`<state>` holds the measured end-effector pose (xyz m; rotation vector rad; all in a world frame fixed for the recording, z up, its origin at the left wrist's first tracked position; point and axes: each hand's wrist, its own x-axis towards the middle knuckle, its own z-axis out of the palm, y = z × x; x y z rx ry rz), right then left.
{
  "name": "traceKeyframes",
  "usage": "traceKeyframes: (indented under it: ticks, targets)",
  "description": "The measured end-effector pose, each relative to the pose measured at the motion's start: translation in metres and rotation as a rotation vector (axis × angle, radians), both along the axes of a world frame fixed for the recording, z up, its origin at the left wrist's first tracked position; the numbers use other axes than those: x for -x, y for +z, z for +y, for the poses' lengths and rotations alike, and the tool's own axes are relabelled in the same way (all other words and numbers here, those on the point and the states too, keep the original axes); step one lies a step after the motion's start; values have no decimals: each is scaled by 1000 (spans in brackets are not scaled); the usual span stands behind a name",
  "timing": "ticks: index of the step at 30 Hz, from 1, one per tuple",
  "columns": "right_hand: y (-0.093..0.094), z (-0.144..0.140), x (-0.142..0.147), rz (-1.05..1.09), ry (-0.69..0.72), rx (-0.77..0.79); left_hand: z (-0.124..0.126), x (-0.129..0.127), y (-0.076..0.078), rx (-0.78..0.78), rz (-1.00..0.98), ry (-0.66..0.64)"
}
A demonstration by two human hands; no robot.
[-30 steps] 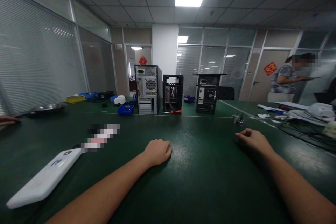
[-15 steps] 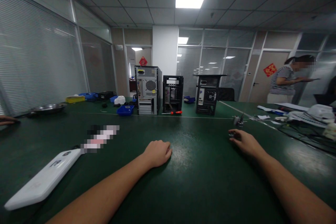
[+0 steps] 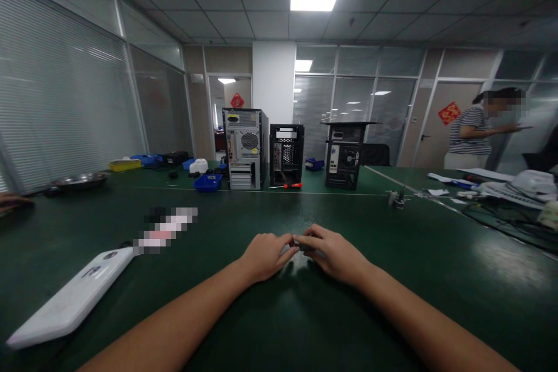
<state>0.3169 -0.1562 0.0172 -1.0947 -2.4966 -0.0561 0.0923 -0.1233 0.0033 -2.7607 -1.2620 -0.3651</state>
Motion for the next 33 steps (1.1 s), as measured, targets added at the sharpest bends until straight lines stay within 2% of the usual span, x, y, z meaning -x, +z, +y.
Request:
traceKeyframes:
  ticks: [6, 10, 14, 18, 21, 26, 29, 33]
  targets:
    - [-6, -1, 4, -19, 12, -33, 0, 0, 0, -32, 28, -65]
    - [-13, 10, -4, -40, -48, -118, -3, -2, 1, -39, 12, -44]
    - [-12, 14, -11, 94, -93, -135, -3, -2, 1, -20, -38, -24]
    - [-4, 3, -5, 174, -84, -100, -4, -2, 2, 17, -103, -46]
    - [-1, -5, 7, 95, -39, -71, -6, -4, 1, 33, -117, -83]
    - [-8, -5, 21, -61, -42, -67, -4, -7, -3, 19, -101, -156]
    - [-11, -3, 21, -67, -50, -86, -1, -7, -6, -7, -133, -174]
    - [-7, 5, 7, -63, -107, -120, -1, -6, -4, -36, -138, -130]
